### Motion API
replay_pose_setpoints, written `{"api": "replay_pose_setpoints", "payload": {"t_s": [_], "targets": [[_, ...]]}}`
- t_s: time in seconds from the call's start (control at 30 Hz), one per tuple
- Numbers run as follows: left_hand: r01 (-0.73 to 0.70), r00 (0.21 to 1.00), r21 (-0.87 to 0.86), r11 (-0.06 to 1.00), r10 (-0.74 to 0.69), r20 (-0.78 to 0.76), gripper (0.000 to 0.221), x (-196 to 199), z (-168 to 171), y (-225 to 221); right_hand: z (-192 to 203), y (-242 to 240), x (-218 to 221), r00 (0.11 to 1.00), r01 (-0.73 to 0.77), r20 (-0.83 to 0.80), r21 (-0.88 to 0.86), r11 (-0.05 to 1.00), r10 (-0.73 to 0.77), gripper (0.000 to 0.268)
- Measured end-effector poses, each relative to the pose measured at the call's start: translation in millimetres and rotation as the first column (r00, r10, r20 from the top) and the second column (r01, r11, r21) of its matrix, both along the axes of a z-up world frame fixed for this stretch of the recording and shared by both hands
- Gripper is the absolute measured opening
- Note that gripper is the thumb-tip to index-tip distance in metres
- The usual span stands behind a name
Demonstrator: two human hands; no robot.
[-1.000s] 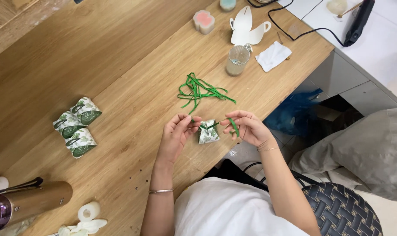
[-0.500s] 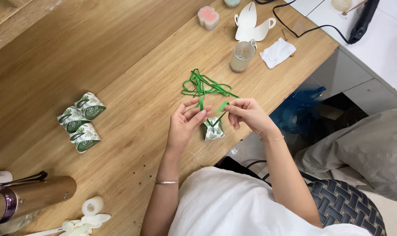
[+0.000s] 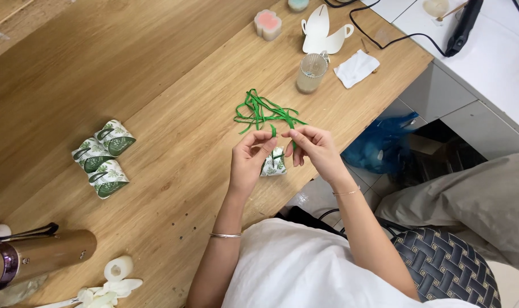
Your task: Tying decorative green ribbons around small favor boxes in a studio setting.
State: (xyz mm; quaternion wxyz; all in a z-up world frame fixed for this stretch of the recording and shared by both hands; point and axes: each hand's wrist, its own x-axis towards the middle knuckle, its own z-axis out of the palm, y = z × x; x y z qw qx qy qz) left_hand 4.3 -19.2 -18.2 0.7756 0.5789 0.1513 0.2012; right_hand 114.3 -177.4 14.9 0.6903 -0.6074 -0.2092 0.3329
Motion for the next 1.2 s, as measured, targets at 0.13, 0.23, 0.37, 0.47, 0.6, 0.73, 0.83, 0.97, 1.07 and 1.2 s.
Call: {"api": "replay_pose_setpoints", "payload": {"t_s": [0.13, 0.23, 0.37, 0.47, 0.6, 0.73, 0.83, 0.97, 1.07, 1.2], "targets": [[0.084, 0.995, 0.010, 0.996, -0.085, 0.059, 0.013, -1, -3, -6, -2, 1, -6, 0.998, -0.008, 0.055, -0.063, 0.998, 0.012, 0.025], [0.136, 0.989, -0.021, 0.990, -0.134, 0.067, 0.019, -4, 9, -10, 0, -1, -10, 0.996, -0.026, 0.082, -0.085, 0.996, 0.033, 0.024], [0.133, 0.991, -0.055, 0.990, -0.132, 0.029, 0.043, -6, 24, -11, 5, -2, -14, 0.985, -0.076, 0.142, -0.141, 0.987, 0.096, 0.022], [0.149, 0.989, -0.057, 0.987, -0.149, -0.001, 0.050, -6, 20, -6, 0, -6, -17, 0.882, -0.035, 0.443, -0.277, 0.960, 0.159, 0.021], [0.202, 0.979, -0.089, 0.975, -0.203, 0.001, 0.034, -5, 1, -3, 12, -7, -22, 0.770, -0.001, 0.604, -0.325, 0.946, 0.208, 0.016], [0.070, 0.997, -0.017, 0.997, -0.070, -0.020, 0.017, -6, -12, -6, 16, -6, -29, 0.658, 0.087, 0.741, -0.253, 0.964, 0.135, 0.015], [-0.016, 0.998, 0.015, 1.000, 0.017, -0.066, 0.015, -7, -11, -7, 17, -3, -34, 0.500, 0.145, 0.863, -0.167, 0.975, 0.074, 0.027], [-0.001, 0.997, -0.021, 1.000, -0.001, -0.080, 0.014, -9, -5, -8, 11, 3, -35, 0.262, 0.249, 0.960, -0.164, 0.955, 0.097, 0.032], [-0.006, 0.996, -0.015, 1.000, 0.004, -0.089, 0.014, -8, -1, -9, 3, 5, -31, 0.283, 0.233, 0.959, -0.093, 0.968, 0.024, 0.024], [-0.070, 0.994, 0.012, 0.997, 0.071, -0.084, 0.013, -11, 13, -12, -12, 7, -23, 0.363, 0.145, 0.931, -0.024, 0.989, -0.031, 0.013]]}}
